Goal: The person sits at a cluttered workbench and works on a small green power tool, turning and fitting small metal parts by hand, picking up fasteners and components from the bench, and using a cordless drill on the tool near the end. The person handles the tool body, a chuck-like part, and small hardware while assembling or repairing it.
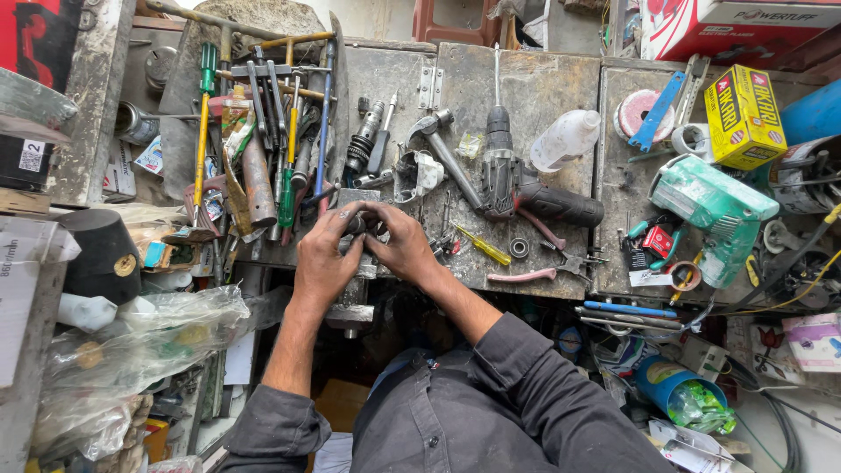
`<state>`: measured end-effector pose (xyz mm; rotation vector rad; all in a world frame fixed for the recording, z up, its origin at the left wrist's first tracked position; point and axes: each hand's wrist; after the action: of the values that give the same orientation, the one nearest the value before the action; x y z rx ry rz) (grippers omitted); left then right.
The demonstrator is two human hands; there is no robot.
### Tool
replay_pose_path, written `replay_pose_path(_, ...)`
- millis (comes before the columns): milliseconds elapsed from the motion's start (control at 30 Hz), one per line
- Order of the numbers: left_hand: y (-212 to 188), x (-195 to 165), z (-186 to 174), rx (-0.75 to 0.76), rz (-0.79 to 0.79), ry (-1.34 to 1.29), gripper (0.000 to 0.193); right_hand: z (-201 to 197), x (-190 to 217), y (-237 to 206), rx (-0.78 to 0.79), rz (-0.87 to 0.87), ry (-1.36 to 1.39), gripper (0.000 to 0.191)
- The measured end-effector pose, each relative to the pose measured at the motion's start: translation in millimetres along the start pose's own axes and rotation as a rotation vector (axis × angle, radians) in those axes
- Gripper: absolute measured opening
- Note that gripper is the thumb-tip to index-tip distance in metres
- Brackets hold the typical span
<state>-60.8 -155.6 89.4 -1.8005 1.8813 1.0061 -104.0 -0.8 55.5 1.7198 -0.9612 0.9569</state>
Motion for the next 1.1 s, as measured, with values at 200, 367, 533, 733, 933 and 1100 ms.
replay_pose_path(200,1,0,1,-0.003,-0.002,0.008,0.059,0,0,0,-0.007,-0.001,0.01,0.052)
replay_pose_path(367,1,-4,0,-0.009,0.017,-0.022,0.061,-5,3,-2,0.027,-0.01,-0.032,0.053)
replay_pose_path(533,-1,-6,-3,-0.043,0.066,-0.034,0.065,-45,-2,0,-0.108,0.084,-0.138,0.038)
replay_pose_path(733,-4,-1,1,-0.104,0.139,-0.025,0.075,-91,-26,44,-0.164,0.179,-0.67,0.044)
replay_pose_path(933,-7,10,12,-0.102,-0.004,-0.095,0.077,-80,-22,69,0.111,0.251,-0.897,0.054)
replay_pose_path(1100,-7,18,18,-0.101,-0.038,-0.082,0.06,-81,-13,85,0.238,0.36,-0.951,0.051)
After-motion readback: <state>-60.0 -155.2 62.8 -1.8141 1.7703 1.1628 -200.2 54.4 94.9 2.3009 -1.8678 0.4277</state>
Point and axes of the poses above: each hand's wrist, its own y-axis towards the middle knuckle, its own z-axis out of the palm, x = y × z, and after that the axes turned 5 degrees about -x, right-handed
